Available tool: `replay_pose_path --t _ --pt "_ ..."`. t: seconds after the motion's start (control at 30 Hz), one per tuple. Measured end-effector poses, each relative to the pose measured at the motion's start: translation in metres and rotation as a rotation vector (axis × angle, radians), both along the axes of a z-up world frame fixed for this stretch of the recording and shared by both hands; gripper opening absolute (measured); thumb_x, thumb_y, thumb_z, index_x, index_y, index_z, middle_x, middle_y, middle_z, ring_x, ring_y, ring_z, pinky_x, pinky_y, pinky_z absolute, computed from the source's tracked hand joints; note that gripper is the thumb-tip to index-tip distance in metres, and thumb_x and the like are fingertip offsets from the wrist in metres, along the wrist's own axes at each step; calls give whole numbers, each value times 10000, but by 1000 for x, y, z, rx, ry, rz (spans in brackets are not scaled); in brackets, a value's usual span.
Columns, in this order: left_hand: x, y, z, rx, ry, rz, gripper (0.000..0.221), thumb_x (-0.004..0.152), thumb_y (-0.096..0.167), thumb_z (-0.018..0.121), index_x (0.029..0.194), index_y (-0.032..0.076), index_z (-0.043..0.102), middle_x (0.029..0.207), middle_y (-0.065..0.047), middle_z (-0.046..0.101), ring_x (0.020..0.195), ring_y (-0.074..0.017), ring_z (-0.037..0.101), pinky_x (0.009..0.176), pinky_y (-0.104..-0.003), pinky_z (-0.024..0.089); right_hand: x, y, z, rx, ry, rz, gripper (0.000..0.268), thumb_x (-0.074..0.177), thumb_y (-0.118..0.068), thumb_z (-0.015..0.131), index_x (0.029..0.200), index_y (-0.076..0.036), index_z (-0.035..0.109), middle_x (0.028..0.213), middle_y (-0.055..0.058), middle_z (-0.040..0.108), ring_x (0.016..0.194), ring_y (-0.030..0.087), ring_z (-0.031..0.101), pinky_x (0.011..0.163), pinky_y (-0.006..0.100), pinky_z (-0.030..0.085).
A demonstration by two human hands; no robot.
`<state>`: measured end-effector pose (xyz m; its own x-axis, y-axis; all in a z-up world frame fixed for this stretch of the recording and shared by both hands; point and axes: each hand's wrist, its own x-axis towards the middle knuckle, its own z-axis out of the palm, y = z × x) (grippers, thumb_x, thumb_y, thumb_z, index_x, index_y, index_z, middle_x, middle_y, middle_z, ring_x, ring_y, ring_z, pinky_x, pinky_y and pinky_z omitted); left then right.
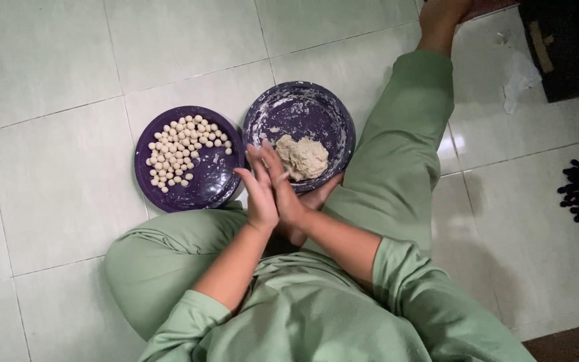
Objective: The person is sitting on the floor, pinching small pieces of dough from a bowl, rolling them into small balls between their palms, and placing them on a plate.
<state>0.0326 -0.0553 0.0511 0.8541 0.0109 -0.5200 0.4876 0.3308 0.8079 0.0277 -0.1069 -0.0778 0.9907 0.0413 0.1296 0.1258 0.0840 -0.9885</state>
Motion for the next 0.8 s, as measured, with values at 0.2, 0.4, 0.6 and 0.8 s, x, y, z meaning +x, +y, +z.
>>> replay_pose_path --t 0.2,0.4,0.6,0.8 --pt "-15 12 -38 7 -115 -204 940 951 765 -43 1655 153 72 1713 -25 33 1573 -218 -41 1293 -414 -74 -3 1 0 -101 -10 -2 898 971 -703 -46 1639 -200 280 1738 71 14 1496 365 290 1173 449 356" --pt "-6 20 -56 -195 20 31 957 908 839 85 1615 226 286 1664 32 285 1558 -161 180 1318 -373 50 -1 0 0 -205 -11 -3 920 953 -716 -69 1641 -225 296 1741 50 25 1476 343 368 1147 412 414" --pt "-8 45 -142 -610 228 105 824 923 810 403 1067 73 742 913 -127 760 878 -240 720 880 -349 577 21 -11 -2 -466 -64 -5 952 910 -734 -147 1636 -306 296 1699 174 22 1556 500 -31 1196 744 -15" --pt "-2 56 -148 -672 209 -65 777 970 731 407 1244 59 686 1039 -114 744 949 -219 708 872 -331 554 26 -20 -4 -247 -12 -198 822 1030 -742 217 1612 -174 332 1637 259 223 1522 545 -21 1166 707 -140"
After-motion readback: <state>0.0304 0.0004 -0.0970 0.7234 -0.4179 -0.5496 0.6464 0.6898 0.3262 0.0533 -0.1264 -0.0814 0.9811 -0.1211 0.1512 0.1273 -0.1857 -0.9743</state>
